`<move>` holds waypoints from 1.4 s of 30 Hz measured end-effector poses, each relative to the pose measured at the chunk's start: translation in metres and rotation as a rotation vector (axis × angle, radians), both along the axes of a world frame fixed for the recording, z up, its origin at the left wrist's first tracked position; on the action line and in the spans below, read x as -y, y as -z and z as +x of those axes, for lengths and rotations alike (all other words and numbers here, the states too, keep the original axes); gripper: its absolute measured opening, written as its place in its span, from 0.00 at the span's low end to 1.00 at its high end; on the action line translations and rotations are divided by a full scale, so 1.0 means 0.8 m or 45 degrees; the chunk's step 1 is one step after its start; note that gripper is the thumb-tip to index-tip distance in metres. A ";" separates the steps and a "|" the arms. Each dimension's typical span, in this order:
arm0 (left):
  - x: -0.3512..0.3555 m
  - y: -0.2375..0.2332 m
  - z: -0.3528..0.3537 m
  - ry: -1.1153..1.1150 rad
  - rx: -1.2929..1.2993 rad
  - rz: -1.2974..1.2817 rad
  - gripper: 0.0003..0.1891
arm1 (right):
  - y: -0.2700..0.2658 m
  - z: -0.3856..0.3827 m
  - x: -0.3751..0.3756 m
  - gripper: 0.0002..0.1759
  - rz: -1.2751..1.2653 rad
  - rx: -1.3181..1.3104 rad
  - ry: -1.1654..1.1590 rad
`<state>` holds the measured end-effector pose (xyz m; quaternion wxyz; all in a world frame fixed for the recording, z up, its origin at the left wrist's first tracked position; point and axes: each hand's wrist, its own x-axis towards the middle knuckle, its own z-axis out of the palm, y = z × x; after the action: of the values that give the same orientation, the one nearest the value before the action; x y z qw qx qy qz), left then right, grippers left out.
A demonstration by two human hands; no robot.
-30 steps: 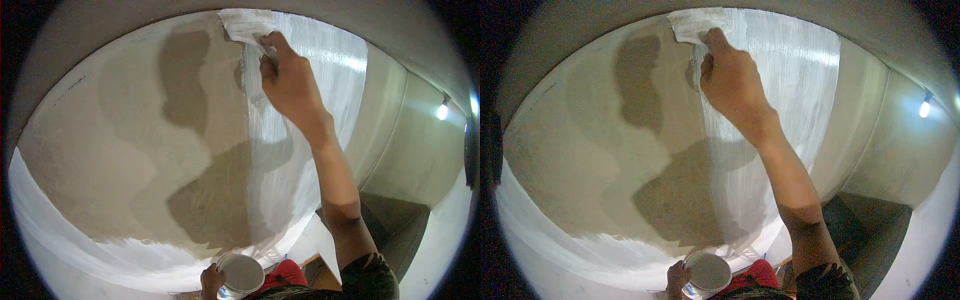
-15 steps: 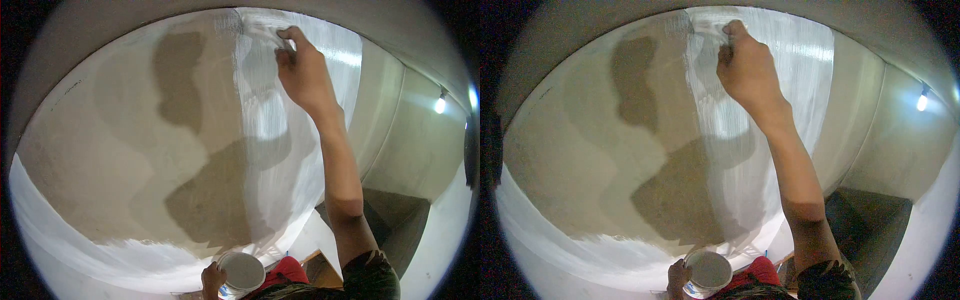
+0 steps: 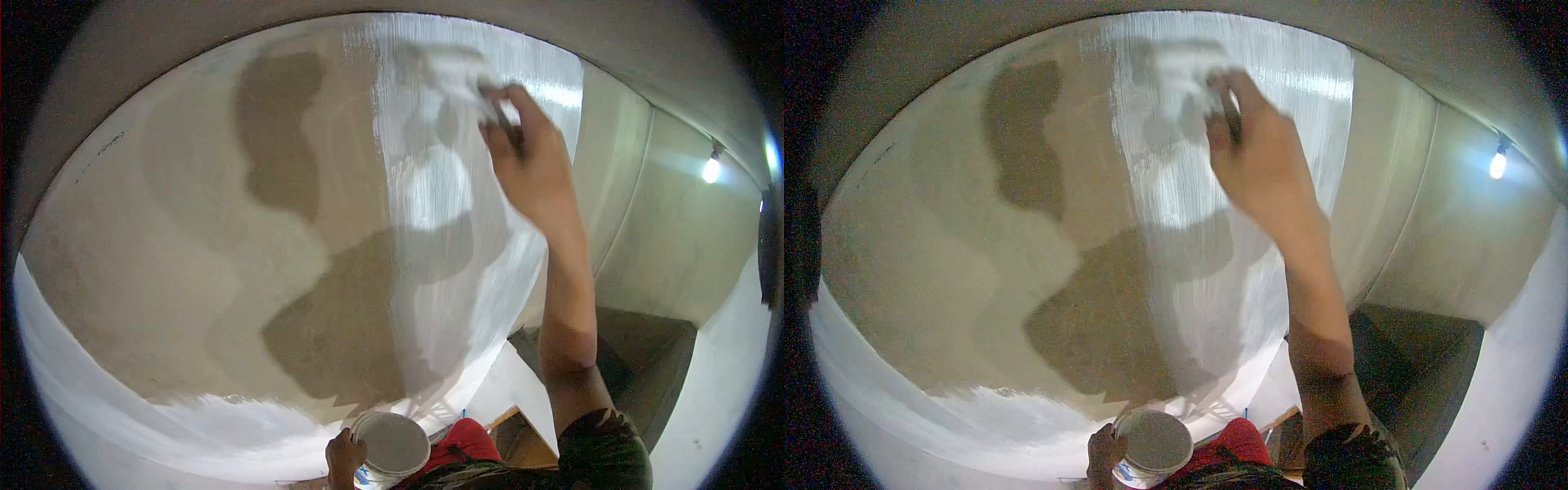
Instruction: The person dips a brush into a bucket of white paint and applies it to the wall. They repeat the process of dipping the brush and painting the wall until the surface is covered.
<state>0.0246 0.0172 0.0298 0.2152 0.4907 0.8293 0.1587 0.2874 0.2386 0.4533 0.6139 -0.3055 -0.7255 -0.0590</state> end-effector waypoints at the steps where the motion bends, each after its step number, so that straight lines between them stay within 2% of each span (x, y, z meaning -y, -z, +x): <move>1: 0.001 0.000 0.001 0.000 -0.010 0.019 0.18 | -0.015 -0.005 -0.018 0.14 0.158 -0.023 -0.037; 4: 0.002 0.004 0.002 -0.019 -0.024 0.053 0.17 | -0.043 -0.019 -0.044 0.15 0.077 0.006 -0.066; 6: 0.004 0.003 0.001 -0.038 -0.027 0.066 0.16 | -0.019 -0.022 -0.040 0.18 0.059 0.083 -0.030; 8: 0.005 -0.005 0.002 -0.025 -0.009 0.094 0.16 | 0.032 -0.025 -0.029 0.21 -0.046 0.180 -0.001; 11: 0.004 -0.010 0.002 -0.022 -0.031 0.104 0.15 | 0.158 -0.023 -0.006 0.20 -0.323 0.356 0.127; 13: 0.004 -0.003 -0.001 -0.022 -0.041 0.098 0.15 | 0.233 -0.020 0.013 0.20 -0.742 0.354 0.014; 14: 0.002 0.000 -0.002 -0.021 -0.048 0.092 0.15 | 0.263 -0.016 0.024 0.20 -0.842 0.383 -0.007; 18: 0.002 0.001 -0.003 0.023 -0.060 0.057 0.15 | 0.337 0.002 0.040 0.17 -1.201 0.515 -0.050; 21: 0.002 -0.005 0.001 0.001 -0.010 0.043 0.15 | 0.331 0.012 0.037 0.14 -1.223 0.565 -0.136; 22: 0.002 -0.008 0.003 -0.017 -0.011 0.055 0.15 | 0.304 0.006 0.037 0.13 -1.253 0.494 -0.128; 23: 0.002 -0.012 0.005 -0.036 -0.010 0.066 0.15 | 0.304 0.003 0.019 0.13 -1.106 0.351 -0.112; 24: 0.000 -0.017 0.007 -0.049 -0.005 0.008 0.14 | 0.248 0.000 0.023 0.13 -1.229 0.336 -0.089; 25: 0.001 -0.019 0.010 -0.052 -0.003 -0.009 0.14 | 0.230 0.002 0.009 0.13 -0.891 0.383 -0.015; 26: 0.002 -0.021 0.011 -0.049 0.005 0.036 0.14 | 0.198 0.003 0.000 0.13 -0.759 0.266 -0.123; 27: 0.004 -0.021 0.010 -0.045 0.010 0.082 0.13 | 0.167 0.011 -0.001 0.14 -0.429 0.398 -0.144; 28: 0.004 -0.013 0.007 -0.067 0.075 0.079 0.13 | 0.134 0.007 0.001 0.15 -0.610 0.183 -0.046; 32: 0.004 -0.018 0.010 -0.053 0.011 0.069 0.13 | 0.044 0.009 -0.001 0.13 -0.290 0.119 -0.134; 33: 0.005 -0.021 0.011 -0.040 0.006 0.072 0.13 | 0.033 0.008 0.001 0.13 -0.294 0.117 -0.134; 35: 0.001 -0.019 0.008 -0.029 -0.002 0.081 0.13 | 0.017 0.002 0.005 0.14 -0.043 -0.051 -0.136; 37: -0.001 -0.011 0.007 -0.027 -0.026 0.075 0.13 | 0.019 -0.005 0.002 0.15 -0.048 -0.075 -0.092; 39: -0.004 -0.009 0.008 -0.035 -0.019 0.052 0.13 | 0.061 -0.018 -0.020 0.16 0.008 0.063 -0.143; 42: -0.004 -0.012 0.009 -0.025 -0.016 0.035 0.13 | 0.207 -0.044 0.000 0.22 -0.235 0.290 0.116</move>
<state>0.0320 0.0203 0.0395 0.2017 0.4866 0.8330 0.1691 0.2525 0.2388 0.2875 0.4936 -0.3847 -0.7781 -0.0542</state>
